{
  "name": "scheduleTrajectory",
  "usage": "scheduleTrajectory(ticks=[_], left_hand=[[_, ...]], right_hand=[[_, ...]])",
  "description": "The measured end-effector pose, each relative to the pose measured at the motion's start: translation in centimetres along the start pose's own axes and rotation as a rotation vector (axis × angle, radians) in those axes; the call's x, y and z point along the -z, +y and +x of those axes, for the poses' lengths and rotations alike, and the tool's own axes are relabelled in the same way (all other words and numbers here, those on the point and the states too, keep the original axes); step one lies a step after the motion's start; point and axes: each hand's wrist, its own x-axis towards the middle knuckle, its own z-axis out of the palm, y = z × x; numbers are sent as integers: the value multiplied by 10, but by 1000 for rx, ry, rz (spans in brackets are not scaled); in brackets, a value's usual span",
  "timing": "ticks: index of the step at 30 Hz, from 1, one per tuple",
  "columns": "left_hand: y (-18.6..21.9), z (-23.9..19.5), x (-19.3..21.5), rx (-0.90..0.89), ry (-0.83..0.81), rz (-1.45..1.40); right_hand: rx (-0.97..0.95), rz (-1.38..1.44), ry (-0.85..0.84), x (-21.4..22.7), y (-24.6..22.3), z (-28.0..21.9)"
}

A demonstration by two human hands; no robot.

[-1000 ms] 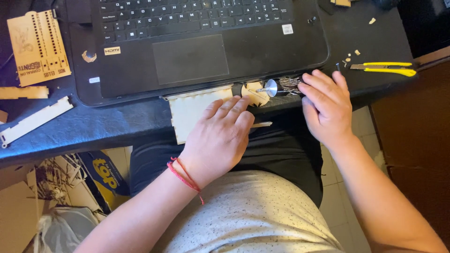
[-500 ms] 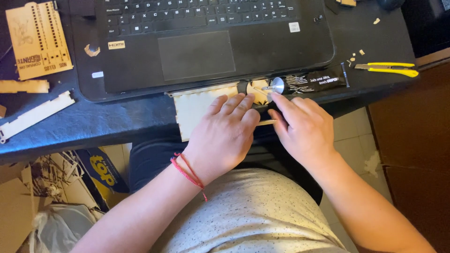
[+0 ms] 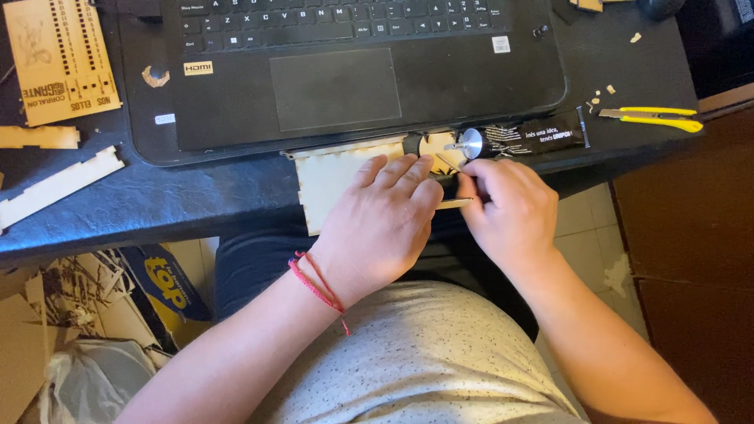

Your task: The person assembles a small wooden box by hand. They insert side panels into a base, use a small stick to scrape edges, and fit a lid onto the assembled box.

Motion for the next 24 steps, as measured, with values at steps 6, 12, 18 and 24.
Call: scheduleTrajectory(ticks=[6, 12, 18, 24], left_hand=[[-2, 1, 1, 13, -2, -14], [-5, 1, 3, 7, 1, -40], [-3, 2, 5, 16, -16, -47], [-3, 2, 4, 15, -4, -18]], right_hand=[[-177, 62, 24, -6, 9, -14], [-214, 92, -16, -9, 8, -16], [-108, 131, -40, 3, -2, -6], [-120, 140, -52, 7, -7, -5]])
